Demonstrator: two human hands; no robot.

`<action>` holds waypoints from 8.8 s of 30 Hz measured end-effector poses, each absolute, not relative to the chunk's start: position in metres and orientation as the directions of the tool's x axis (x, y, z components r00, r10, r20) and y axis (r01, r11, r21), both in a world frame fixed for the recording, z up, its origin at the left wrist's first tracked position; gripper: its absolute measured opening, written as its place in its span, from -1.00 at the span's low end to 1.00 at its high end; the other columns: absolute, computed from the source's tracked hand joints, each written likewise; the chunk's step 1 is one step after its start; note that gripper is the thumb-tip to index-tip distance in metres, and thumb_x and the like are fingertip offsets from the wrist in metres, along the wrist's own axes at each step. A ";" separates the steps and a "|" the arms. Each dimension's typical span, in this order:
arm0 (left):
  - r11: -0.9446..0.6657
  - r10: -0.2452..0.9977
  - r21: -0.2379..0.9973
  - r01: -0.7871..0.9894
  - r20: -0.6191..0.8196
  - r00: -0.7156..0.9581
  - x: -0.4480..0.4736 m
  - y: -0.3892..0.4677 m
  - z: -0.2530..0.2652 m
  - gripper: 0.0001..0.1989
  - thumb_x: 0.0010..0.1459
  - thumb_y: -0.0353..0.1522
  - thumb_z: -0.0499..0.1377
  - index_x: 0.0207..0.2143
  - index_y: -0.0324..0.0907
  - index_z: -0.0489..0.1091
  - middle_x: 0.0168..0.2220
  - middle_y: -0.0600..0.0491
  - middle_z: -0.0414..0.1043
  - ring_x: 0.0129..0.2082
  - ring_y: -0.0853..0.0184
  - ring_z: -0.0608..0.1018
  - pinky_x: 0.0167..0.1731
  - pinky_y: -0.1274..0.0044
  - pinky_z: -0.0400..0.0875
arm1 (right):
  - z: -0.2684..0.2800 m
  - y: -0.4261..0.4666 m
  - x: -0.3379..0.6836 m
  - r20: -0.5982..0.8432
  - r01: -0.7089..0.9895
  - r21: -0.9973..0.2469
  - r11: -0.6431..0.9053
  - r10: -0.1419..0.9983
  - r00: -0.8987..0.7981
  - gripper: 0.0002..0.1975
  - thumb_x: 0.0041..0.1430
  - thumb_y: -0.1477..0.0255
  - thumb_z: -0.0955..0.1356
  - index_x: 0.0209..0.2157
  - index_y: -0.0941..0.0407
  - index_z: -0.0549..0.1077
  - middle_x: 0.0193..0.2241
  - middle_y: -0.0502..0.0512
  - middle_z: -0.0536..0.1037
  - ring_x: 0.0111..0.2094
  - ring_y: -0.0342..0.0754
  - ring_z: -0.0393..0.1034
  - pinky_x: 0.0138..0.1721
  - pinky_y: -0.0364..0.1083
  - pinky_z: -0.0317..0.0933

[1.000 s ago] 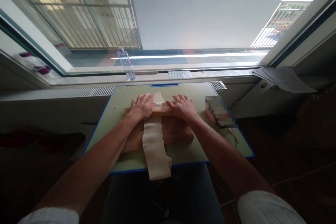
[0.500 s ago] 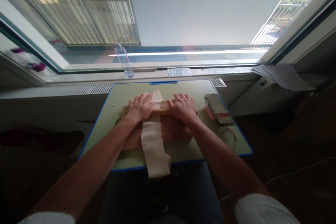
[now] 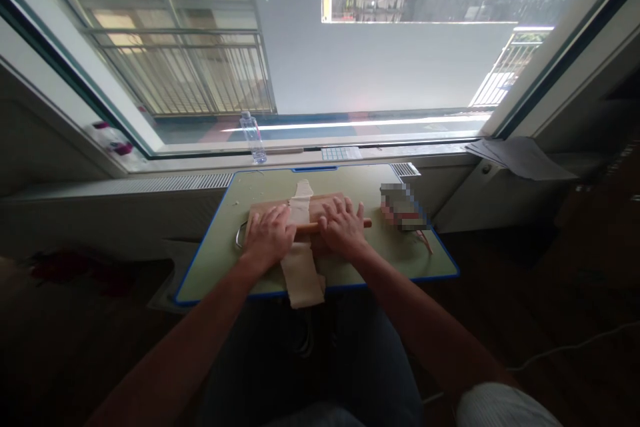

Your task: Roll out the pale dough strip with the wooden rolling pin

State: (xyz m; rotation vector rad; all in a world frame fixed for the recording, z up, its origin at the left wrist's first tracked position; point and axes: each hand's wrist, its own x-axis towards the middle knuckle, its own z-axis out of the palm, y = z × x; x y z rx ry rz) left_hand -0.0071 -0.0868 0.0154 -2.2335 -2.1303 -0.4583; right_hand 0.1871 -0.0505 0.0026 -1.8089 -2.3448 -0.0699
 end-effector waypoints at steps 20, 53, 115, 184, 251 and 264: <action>-0.020 0.992 0.194 0.981 0.125 -0.004 -0.018 0.037 0.008 -0.46 0.44 -0.18 -0.10 0.36 -0.05 0.32 0.44 -0.14 0.27 0.40 0.01 0.31 0.39 -0.04 0.15 | 0.009 0.060 0.152 0.031 0.949 -0.249 0.194 0.981 -0.192 -0.27 0.45 -0.08 0.15 0.42 0.05 0.33 0.45 0.23 0.30 0.42 0.27 0.13 0.41 0.35 -0.02; 0.021 0.990 0.186 0.982 0.130 -0.046 -0.007 -0.044 0.004 -0.39 0.44 -0.14 -0.11 0.46 -0.02 0.26 0.50 -0.09 0.20 0.47 0.01 0.25 0.45 -0.01 0.06 | 0.001 -0.034 0.159 0.211 0.972 -0.102 0.210 0.960 -0.185 -0.38 0.53 0.11 0.11 0.43 0.08 0.33 0.46 0.23 0.28 0.46 0.32 0.04 0.43 0.39 -0.13; 0.036 0.995 0.218 0.975 0.079 -0.054 -0.028 0.043 0.009 -0.49 0.46 -0.08 -0.11 0.29 0.05 0.38 0.41 -0.11 0.31 0.37 0.00 0.35 0.36 -0.06 0.16 | 0.011 0.055 0.131 0.061 0.967 -0.207 0.151 0.988 -0.141 -0.21 0.46 -0.18 0.07 0.41 0.03 0.33 0.43 0.25 0.32 0.39 0.31 0.14 0.38 0.34 -0.02; 0.039 0.998 0.215 0.976 0.041 -0.048 -0.030 0.031 0.005 -0.35 0.43 -0.12 -0.14 0.47 -0.04 0.20 0.54 -0.05 0.13 0.49 0.05 0.23 0.44 0.02 0.10 | 0.010 0.048 0.140 0.004 0.963 -0.232 0.134 0.991 -0.137 -0.32 0.48 0.11 0.12 0.46 0.14 0.23 0.48 0.26 0.23 0.42 0.28 0.12 0.40 0.32 -0.02; -0.032 0.970 0.201 0.979 0.244 -0.018 -0.026 -0.061 -0.010 -0.38 0.48 -0.11 -0.16 0.41 -0.13 0.31 0.46 -0.07 0.29 0.47 0.09 0.28 0.46 0.03 0.07 | -0.003 -0.050 0.151 0.232 0.965 -0.151 0.214 0.957 -0.176 -0.36 0.57 0.12 0.07 0.37 0.24 0.35 0.42 0.36 0.33 0.44 0.32 0.07 0.41 0.33 -0.13; -0.001 0.975 0.189 0.982 0.218 -0.041 -0.026 -0.036 -0.006 -0.37 0.47 -0.09 -0.17 0.41 -0.09 0.32 0.48 -0.04 0.26 0.48 0.06 0.26 0.45 0.02 0.09 | 0.001 -0.024 0.147 0.223 0.972 -0.128 0.196 0.961 -0.164 -0.37 0.56 0.10 0.08 0.33 0.20 0.40 0.38 0.37 0.38 0.38 0.30 0.15 0.37 0.27 -0.05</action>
